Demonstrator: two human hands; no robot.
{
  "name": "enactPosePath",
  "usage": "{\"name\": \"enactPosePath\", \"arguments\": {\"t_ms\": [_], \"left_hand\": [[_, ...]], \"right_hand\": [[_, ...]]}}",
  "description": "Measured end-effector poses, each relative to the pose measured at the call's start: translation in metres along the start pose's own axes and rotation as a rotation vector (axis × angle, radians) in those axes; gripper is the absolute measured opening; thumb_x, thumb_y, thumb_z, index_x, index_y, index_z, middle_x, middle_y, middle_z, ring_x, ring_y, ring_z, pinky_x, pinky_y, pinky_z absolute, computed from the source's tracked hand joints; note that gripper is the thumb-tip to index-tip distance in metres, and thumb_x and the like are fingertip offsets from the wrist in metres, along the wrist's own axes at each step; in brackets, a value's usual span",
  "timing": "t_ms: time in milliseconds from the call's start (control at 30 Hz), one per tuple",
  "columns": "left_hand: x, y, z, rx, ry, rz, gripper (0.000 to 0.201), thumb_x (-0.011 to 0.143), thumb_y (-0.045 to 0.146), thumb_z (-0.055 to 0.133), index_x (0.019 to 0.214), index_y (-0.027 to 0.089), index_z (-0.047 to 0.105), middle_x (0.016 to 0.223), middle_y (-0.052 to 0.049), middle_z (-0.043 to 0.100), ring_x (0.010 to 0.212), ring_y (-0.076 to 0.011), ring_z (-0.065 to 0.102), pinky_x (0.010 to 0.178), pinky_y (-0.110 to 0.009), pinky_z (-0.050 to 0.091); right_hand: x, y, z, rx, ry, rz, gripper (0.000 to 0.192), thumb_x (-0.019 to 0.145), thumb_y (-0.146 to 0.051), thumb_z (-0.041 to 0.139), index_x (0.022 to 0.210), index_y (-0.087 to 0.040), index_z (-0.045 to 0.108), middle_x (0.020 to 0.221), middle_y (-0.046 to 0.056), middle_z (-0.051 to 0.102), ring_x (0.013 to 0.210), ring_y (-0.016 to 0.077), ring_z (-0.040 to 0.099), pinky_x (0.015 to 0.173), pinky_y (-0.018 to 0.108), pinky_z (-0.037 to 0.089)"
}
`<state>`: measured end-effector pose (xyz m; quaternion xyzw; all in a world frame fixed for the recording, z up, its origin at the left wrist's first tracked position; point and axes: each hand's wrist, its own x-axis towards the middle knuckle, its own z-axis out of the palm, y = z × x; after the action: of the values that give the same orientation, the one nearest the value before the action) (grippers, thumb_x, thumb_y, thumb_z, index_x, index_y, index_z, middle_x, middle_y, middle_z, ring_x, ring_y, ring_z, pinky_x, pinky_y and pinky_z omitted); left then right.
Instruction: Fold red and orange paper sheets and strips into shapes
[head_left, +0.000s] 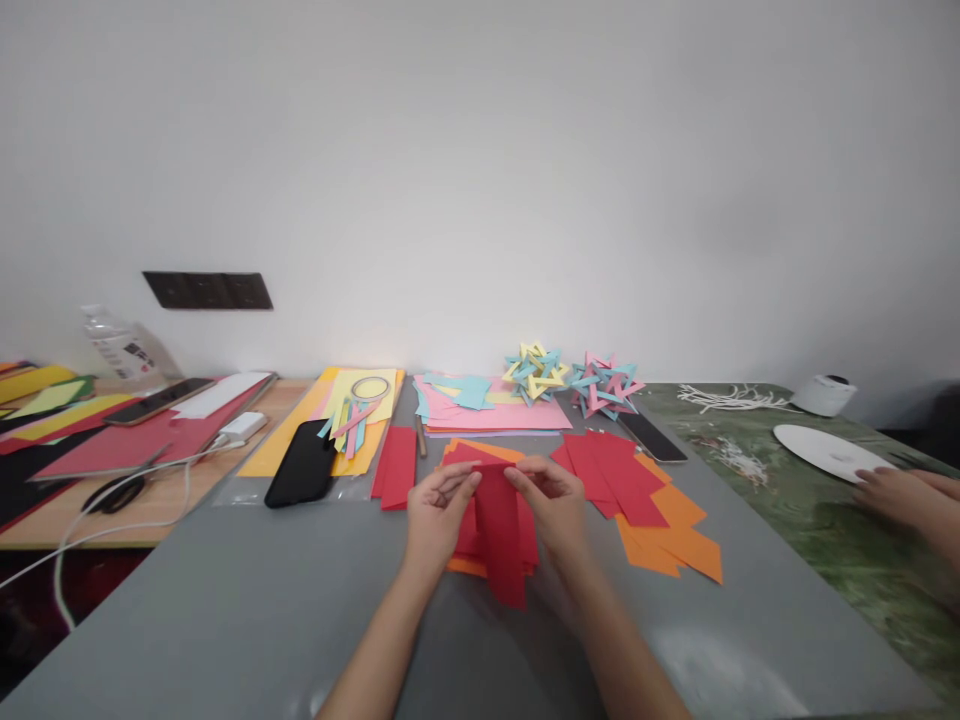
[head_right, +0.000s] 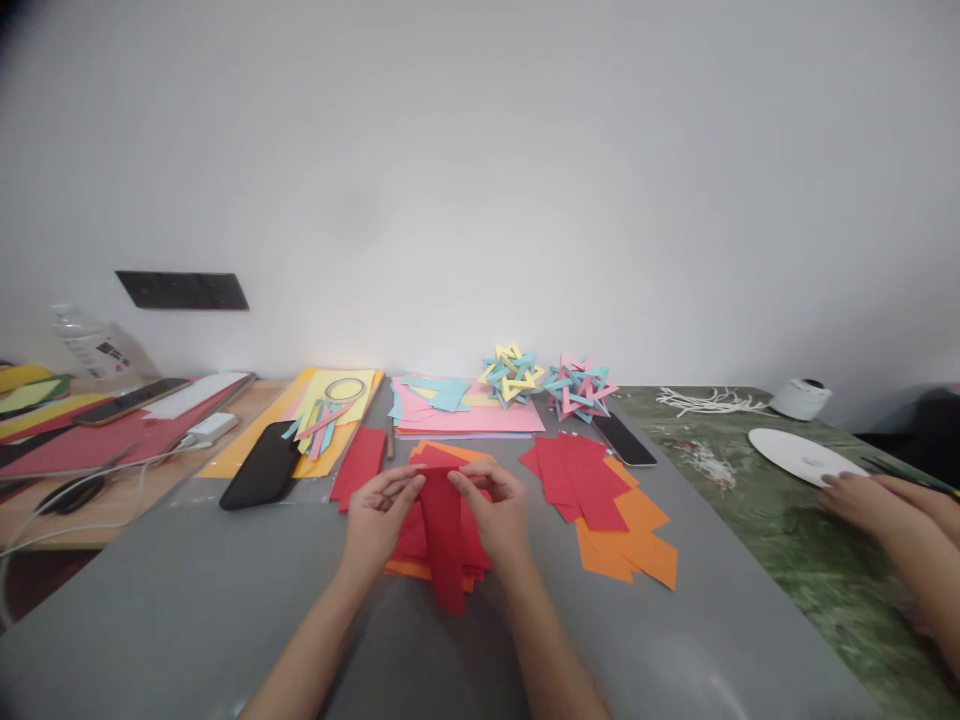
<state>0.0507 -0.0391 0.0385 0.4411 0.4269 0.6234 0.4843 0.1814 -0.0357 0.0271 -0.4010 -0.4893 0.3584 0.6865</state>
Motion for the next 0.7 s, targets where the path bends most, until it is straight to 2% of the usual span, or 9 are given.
{"name": "enactPosePath", "arguments": {"t_ms": [267,700], "left_hand": [[-0.001,0.0,0.0,-0.034,0.006,-0.05,0.026,0.055,0.027,0.07,0.076,0.012,0.064,0.076,-0.008,0.069,0.073,-0.0185,0.064,0.068,-0.026,0.051],[-0.001,-0.001,0.0,-0.037,0.01,-0.07,0.024,0.056,0.026,0.069,0.074,0.012,0.065,0.069,-0.006,0.069,0.069,-0.0173,0.064,0.061,-0.023,0.051]], "right_hand": [[0.0,-0.005,-0.001,0.009,-0.042,-0.059,0.01,0.066,-0.023,0.062,0.058,-0.019,0.057,0.061,-0.001,0.055,0.06,0.0122,0.05,0.057,0.025,0.041],[-0.001,-0.01,-0.003,-0.153,-0.036,-0.128,0.008,0.069,-0.027,0.058,0.069,-0.019,0.061,0.071,0.003,0.06,0.067,0.0149,0.055,0.059,0.026,0.044]]}}
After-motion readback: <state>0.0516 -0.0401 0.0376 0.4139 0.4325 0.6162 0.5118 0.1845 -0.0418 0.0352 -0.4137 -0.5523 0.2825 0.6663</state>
